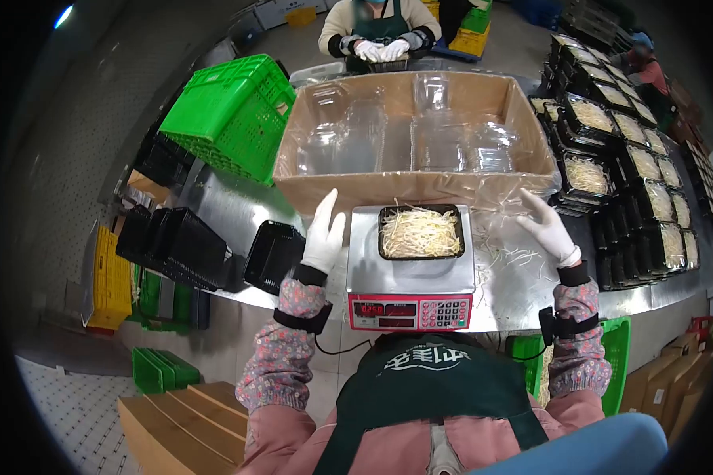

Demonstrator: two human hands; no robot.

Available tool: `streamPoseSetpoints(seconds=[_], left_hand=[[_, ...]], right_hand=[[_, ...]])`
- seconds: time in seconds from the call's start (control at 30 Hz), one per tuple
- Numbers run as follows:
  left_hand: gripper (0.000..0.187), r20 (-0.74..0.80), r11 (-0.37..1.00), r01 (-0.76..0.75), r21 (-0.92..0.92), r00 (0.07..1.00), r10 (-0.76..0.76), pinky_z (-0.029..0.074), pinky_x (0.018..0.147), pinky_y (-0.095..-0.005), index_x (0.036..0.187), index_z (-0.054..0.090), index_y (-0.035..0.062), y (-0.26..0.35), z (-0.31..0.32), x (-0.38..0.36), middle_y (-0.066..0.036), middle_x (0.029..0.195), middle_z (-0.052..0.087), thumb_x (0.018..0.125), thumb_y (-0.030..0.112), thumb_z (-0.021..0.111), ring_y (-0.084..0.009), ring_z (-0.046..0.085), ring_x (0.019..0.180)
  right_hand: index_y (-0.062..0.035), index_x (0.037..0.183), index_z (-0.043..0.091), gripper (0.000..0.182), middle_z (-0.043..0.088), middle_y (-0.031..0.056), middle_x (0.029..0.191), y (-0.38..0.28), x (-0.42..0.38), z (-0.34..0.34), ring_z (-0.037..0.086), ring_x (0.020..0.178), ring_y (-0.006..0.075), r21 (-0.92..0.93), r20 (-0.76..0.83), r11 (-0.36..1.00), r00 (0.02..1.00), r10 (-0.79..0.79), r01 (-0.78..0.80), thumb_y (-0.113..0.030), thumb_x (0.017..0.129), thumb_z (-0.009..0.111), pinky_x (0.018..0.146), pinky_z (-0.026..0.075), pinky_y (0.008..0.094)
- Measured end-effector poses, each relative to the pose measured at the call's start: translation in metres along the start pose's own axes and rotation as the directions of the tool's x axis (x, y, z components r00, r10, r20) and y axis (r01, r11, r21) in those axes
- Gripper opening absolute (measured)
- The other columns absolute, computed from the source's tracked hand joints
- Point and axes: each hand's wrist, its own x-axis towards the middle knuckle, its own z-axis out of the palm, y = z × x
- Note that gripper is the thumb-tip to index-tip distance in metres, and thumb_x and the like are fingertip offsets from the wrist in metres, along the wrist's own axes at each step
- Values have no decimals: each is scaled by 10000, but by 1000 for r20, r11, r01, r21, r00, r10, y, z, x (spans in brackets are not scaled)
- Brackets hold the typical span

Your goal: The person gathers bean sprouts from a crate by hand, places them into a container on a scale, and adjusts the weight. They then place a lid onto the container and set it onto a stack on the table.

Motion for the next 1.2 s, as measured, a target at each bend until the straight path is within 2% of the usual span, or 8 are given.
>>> streamPoseSetpoints(seconds=[0.13,0.27,0.37,0.47,0.6,0.8,0.97,1.2], left_hand=[[494,86,996,80,-45,993,-76,342,1103,-387,1382,457,-9,39,26,14,-237,1370,496,938,186,549,-346,459,1300],[601,259,857,-338,388,933,250,299,1084,-556,1403,431,36,48,112,9,-191,1414,465,915,361,563,-372,425,1309],[620,466,833,-339,438,878,112,275,1068,-604,1417,423,82,34,148,-7,-138,1410,474,873,356,540,-335,406,1321],[606,363,795,-371,480,909,205,349,1029,-573,1374,457,78,10,163,-22,-136,1338,518,829,315,572,-342,448,1259],[551,378,904,-253,346,919,112,347,1011,-558,1287,514,34,37,119,-36,-153,1308,524,821,302,630,-346,450,1246],[567,449,873,-247,420,893,37,320,1021,-533,1362,477,50,49,63,-64,-145,1380,490,886,326,614,-339,420,1292],[584,453,878,-222,424,891,6,298,1042,-543,1375,459,58,49,55,-68,-149,1392,477,886,341,608,-344,408,1302],[623,442,879,-164,448,895,-57,256,1048,-606,1400,446,84,47,60,-67,-128,1426,449,878,382,609,-339,382,1318]], right_hand=[[-13,1437,413,617,496,170,1416,-26,10,29,483,1299,247,44,-31,999,1000,-7,8,-151,899,681,1062,405,344],[20,1407,428,616,506,225,1385,-51,31,116,464,1317,319,-120,-11,942,949,-316,312,-271,915,654,1101,353,379],[113,1377,392,712,486,330,1331,-34,43,171,471,1238,455,-323,133,926,978,-159,194,-432,941,536,1069,370,452],[104,1459,221,834,372,362,1411,-10,37,203,351,1284,572,-378,187,910,977,-107,172,-512,951,459,1103,311,515],[112,1447,276,887,486,373,1304,-55,38,167,472,1249,474,-178,500,981,866,26,73,-597,940,439,1070,376,425],[-4,1231,598,429,670,189,1086,-72,102,156,625,1031,355,-294,178,874,921,-347,387,-295,916,582,912,488,412],[-82,1385,460,553,409,139,1476,20,124,232,382,1363,343,-492,591,464,673,-444,737,-339,908,569,1057,368,533],[-77,1353,511,553,499,174,1401,56,37,114,487,1272,361,-809,126,550,975,-182,207,-409,914,565,1053,366,526]])
